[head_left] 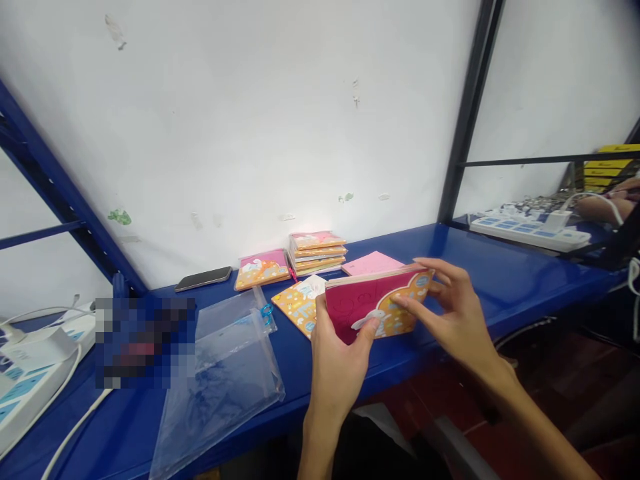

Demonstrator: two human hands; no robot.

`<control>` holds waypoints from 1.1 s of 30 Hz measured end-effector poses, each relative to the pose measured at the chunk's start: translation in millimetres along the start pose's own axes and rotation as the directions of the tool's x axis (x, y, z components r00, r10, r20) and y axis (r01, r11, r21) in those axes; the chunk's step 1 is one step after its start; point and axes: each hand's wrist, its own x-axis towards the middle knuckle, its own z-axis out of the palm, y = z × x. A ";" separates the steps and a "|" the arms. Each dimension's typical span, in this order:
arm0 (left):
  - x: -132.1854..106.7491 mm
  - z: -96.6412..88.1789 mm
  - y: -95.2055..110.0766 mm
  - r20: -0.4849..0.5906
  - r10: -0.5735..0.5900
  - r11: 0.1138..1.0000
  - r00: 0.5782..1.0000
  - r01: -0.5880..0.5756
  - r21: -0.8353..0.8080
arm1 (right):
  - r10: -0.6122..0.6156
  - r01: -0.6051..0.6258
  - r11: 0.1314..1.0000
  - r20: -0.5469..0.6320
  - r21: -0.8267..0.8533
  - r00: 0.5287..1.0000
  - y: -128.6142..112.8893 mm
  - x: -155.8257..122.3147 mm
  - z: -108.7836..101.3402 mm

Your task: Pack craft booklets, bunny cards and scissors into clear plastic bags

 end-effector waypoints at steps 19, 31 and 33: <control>0.3 0.0 -5.9 0.010 -0.011 0.997 1.000 0.010 0.076 | 0.324 -0.331 0.914 0.071 0.235 0.943 3.0 -6.4 8.9; -2.2 -54.8 83.9 -0.207 0.294 0.921 0.933 -0.218 0.322 | 0.005 -0.060 0.964 0.206 0.261 0.978 -64.7 45.8 15.7; 1.3 -87.0 101.6 -0.285 0.368 0.884 0.885 -0.237 0.404 | -0.047 0.019 0.995 0.279 0.101 0.959 -78.9 60.2 18.8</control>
